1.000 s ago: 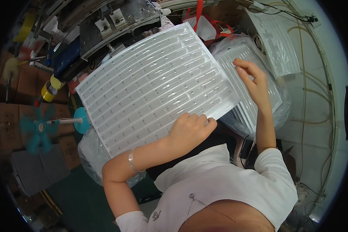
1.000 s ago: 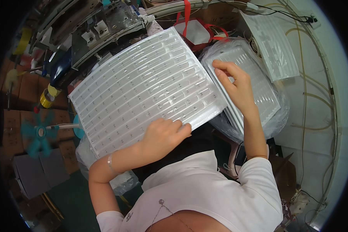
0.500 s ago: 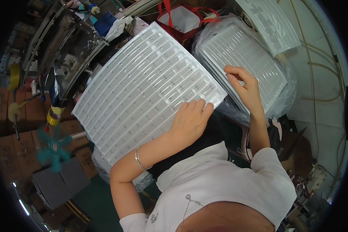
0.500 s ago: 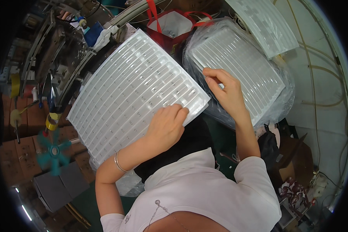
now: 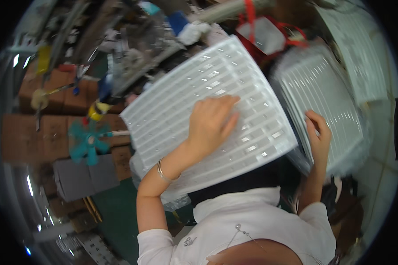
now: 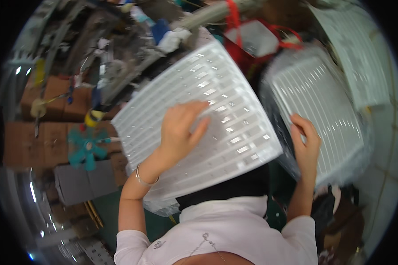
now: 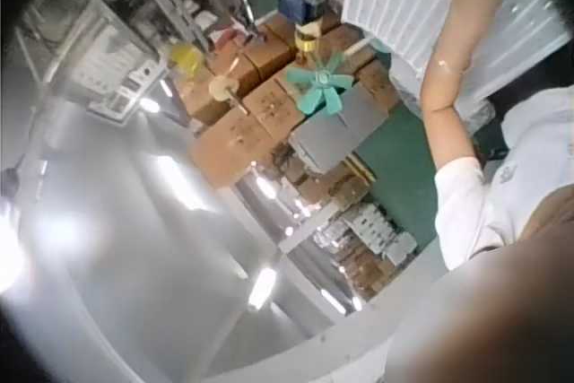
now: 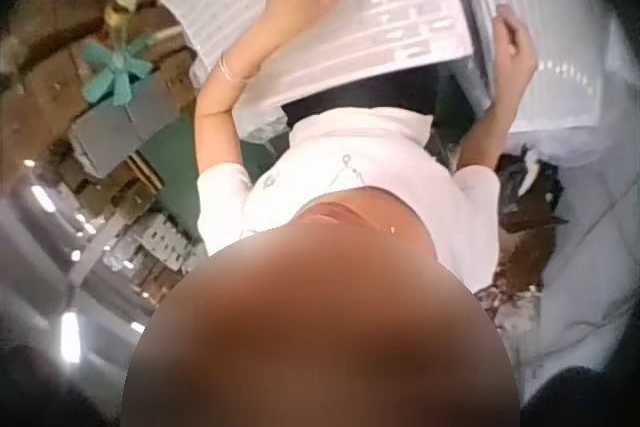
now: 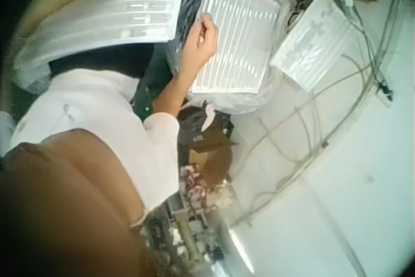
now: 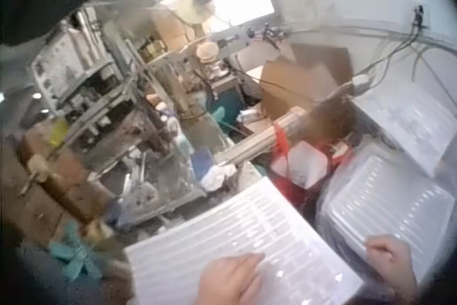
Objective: Placing components into a tray-like product at an industrial assembly station.
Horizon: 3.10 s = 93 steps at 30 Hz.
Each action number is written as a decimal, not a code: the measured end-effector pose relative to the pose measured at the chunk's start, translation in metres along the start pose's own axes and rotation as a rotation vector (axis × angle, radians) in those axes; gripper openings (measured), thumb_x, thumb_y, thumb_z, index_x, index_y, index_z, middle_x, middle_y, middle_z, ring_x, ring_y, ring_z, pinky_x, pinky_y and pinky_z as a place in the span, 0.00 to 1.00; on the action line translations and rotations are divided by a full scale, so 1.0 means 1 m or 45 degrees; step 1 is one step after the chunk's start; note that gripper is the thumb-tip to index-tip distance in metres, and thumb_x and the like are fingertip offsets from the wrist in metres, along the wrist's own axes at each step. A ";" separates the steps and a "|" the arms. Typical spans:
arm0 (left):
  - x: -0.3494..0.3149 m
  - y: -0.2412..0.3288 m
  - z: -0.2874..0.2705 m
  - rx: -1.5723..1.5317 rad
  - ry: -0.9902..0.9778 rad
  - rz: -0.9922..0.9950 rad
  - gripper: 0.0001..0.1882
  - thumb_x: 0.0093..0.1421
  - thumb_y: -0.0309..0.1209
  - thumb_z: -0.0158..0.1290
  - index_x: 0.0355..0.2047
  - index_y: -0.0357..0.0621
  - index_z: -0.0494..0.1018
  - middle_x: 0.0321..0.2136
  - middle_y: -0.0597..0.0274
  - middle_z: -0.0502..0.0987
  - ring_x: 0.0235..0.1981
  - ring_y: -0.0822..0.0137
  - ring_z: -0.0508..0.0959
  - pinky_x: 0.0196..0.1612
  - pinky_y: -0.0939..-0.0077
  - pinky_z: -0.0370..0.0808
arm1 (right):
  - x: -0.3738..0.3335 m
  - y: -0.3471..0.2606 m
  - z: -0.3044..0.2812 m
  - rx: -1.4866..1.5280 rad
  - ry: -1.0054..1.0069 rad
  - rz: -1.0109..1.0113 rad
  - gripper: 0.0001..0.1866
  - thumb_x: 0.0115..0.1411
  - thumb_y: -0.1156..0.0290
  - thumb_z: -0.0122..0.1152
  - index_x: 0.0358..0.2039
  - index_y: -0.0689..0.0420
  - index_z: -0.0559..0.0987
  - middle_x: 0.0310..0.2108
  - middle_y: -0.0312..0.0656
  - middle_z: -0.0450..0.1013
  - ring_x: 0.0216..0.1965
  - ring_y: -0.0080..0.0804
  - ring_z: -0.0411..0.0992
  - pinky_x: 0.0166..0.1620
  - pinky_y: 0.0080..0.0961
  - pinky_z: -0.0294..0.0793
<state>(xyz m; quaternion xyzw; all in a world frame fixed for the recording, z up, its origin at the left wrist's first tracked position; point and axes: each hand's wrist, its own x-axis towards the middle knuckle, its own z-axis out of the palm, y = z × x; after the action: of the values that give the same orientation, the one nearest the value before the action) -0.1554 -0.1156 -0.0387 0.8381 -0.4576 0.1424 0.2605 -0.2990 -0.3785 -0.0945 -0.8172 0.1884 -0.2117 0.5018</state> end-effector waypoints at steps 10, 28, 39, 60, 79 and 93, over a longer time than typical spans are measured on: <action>0.078 -0.153 -0.079 0.908 0.539 -0.522 0.16 0.59 0.42 0.50 0.44 0.52 0.76 0.48 0.50 0.69 0.47 0.53 0.68 0.47 0.57 0.62 | 0.019 0.010 0.010 -0.030 0.136 -0.065 0.10 0.59 0.76 0.55 0.42 0.61 0.77 0.33 0.34 0.70 0.29 0.16 0.65 0.32 0.13 0.65; 0.058 -0.086 -0.063 0.070 0.751 -0.427 0.14 0.57 0.21 0.54 0.45 0.37 0.72 0.40 0.59 0.77 0.34 0.72 0.75 0.39 0.78 0.72 | 0.020 -0.047 -0.014 0.973 -0.233 -0.581 0.18 0.48 0.65 0.62 0.36 0.65 0.77 0.29 0.46 0.75 0.25 0.33 0.73 0.33 0.26 0.74; 0.007 0.073 0.057 -0.502 -0.012 0.045 0.17 0.46 0.25 0.53 0.40 0.40 0.74 0.34 0.58 0.75 0.32 0.60 0.75 0.34 0.71 0.72 | 0.027 -0.117 -0.008 1.907 -0.761 -1.127 0.08 0.64 0.65 0.45 0.35 0.51 0.73 0.38 0.36 0.71 0.43 0.32 0.75 0.44 0.27 0.75; 0.070 0.074 0.057 -0.364 -0.431 0.168 0.22 0.45 0.26 0.58 0.44 0.46 0.72 0.38 0.61 0.72 0.35 0.63 0.71 0.38 0.67 0.64 | -0.007 -0.028 -0.028 1.556 -0.012 -0.373 0.09 0.55 0.71 0.55 0.31 0.64 0.70 0.33 0.52 0.72 0.26 0.41 0.73 0.28 0.31 0.75; 0.152 -0.020 0.310 -0.295 -1.130 -0.252 0.36 0.55 0.46 0.54 0.58 0.37 0.59 0.53 0.34 0.63 0.58 0.44 0.62 0.60 0.61 0.59 | -0.083 0.299 -0.185 -0.378 0.975 0.956 0.29 0.59 0.56 0.56 0.54 0.63 0.67 0.50 0.48 0.67 0.45 0.37 0.68 0.45 0.27 0.67; 0.174 -0.051 0.335 0.192 -1.315 -0.769 0.34 0.57 0.59 0.40 0.47 0.44 0.73 0.46 0.41 0.72 0.53 0.48 0.69 0.56 0.61 0.62 | -0.048 0.346 -0.238 -0.329 1.217 0.993 0.34 0.56 0.48 0.58 0.51 0.65 0.71 0.37 0.41 0.73 0.37 0.30 0.70 0.43 0.24 0.67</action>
<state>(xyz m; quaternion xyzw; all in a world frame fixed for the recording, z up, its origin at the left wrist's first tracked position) -0.0184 -0.4034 -0.2477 0.9080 -0.2553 -0.3312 -0.0268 -0.5001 -0.6770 -0.3169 -0.5575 0.7001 -0.3305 0.2997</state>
